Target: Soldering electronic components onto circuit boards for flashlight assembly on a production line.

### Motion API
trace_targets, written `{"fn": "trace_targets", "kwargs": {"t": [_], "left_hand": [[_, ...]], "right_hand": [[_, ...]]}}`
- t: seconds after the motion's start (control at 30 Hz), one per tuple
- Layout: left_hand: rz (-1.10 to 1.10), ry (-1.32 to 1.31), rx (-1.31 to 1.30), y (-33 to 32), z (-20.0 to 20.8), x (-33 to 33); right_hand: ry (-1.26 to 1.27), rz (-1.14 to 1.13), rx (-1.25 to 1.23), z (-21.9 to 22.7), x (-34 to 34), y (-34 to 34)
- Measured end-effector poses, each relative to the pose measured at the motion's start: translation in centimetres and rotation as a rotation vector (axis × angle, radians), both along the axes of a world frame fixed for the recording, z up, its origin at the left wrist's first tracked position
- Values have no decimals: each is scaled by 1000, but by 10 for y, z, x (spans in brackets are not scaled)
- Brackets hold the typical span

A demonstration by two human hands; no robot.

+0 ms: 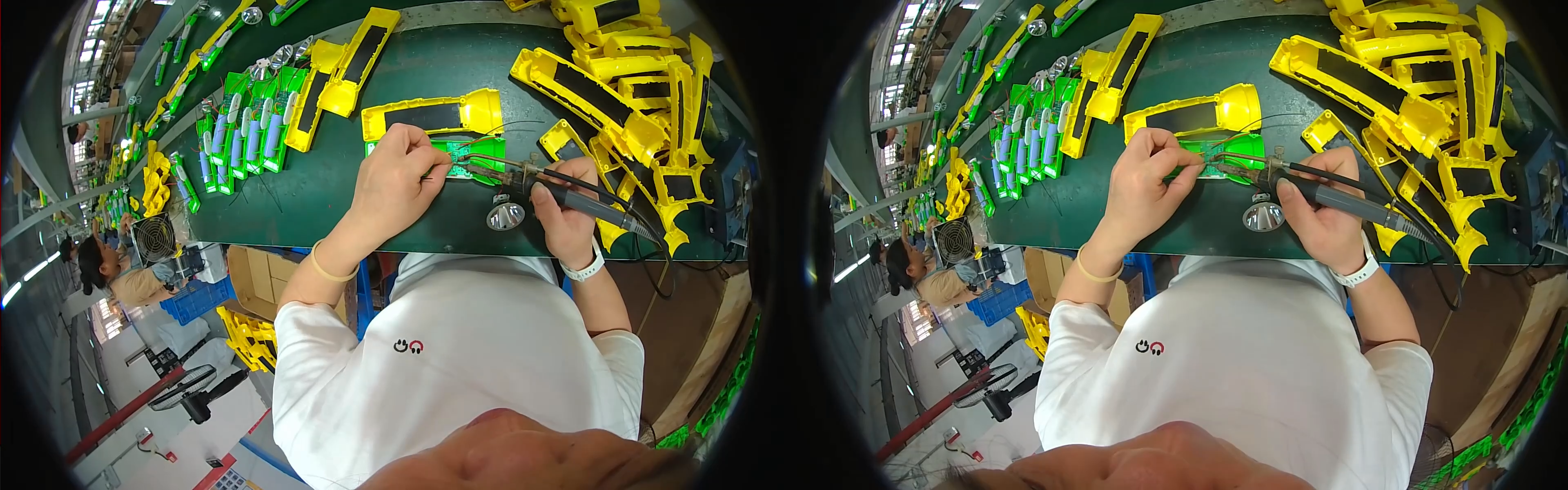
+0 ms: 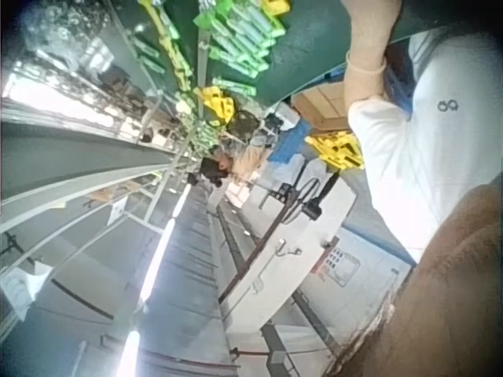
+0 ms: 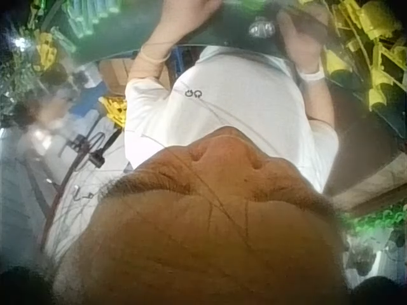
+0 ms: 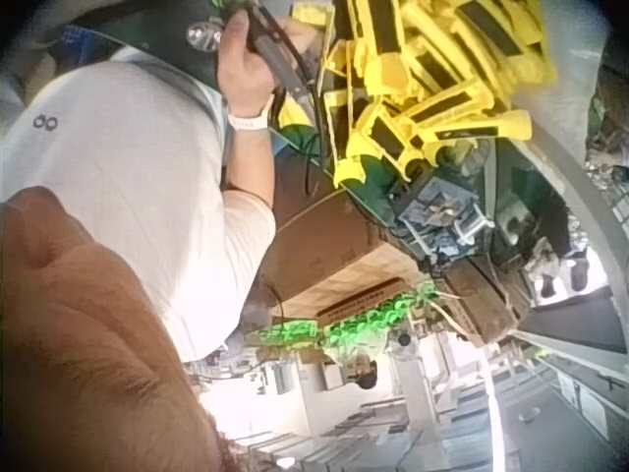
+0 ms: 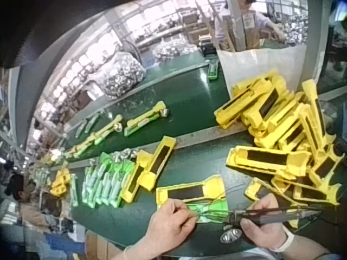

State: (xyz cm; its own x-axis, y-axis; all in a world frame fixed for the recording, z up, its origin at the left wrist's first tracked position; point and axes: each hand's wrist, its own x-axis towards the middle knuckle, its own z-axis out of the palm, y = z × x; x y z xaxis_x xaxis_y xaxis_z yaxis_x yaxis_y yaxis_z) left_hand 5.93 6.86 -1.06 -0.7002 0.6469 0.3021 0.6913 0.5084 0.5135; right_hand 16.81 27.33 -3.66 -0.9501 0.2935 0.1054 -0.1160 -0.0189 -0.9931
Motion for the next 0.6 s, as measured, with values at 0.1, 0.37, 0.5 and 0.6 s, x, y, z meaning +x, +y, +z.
{"fn": "trace_targets", "kwargs": {"t": [0.1,0.37,0.5,0.6], "left_hand": [[-13,4,-30,0,3,1],[-32,0,-112,5,15,0],[-17,-20,-148,7,17,2],[-17,-6,-163,7,18,3]], "right_hand": [[-22,6,14,-1,-1,1],[13,-20,-188,0,1,3],[22,-31,-182,0,0,2],[28,-36,-184,2,0,2]]}}
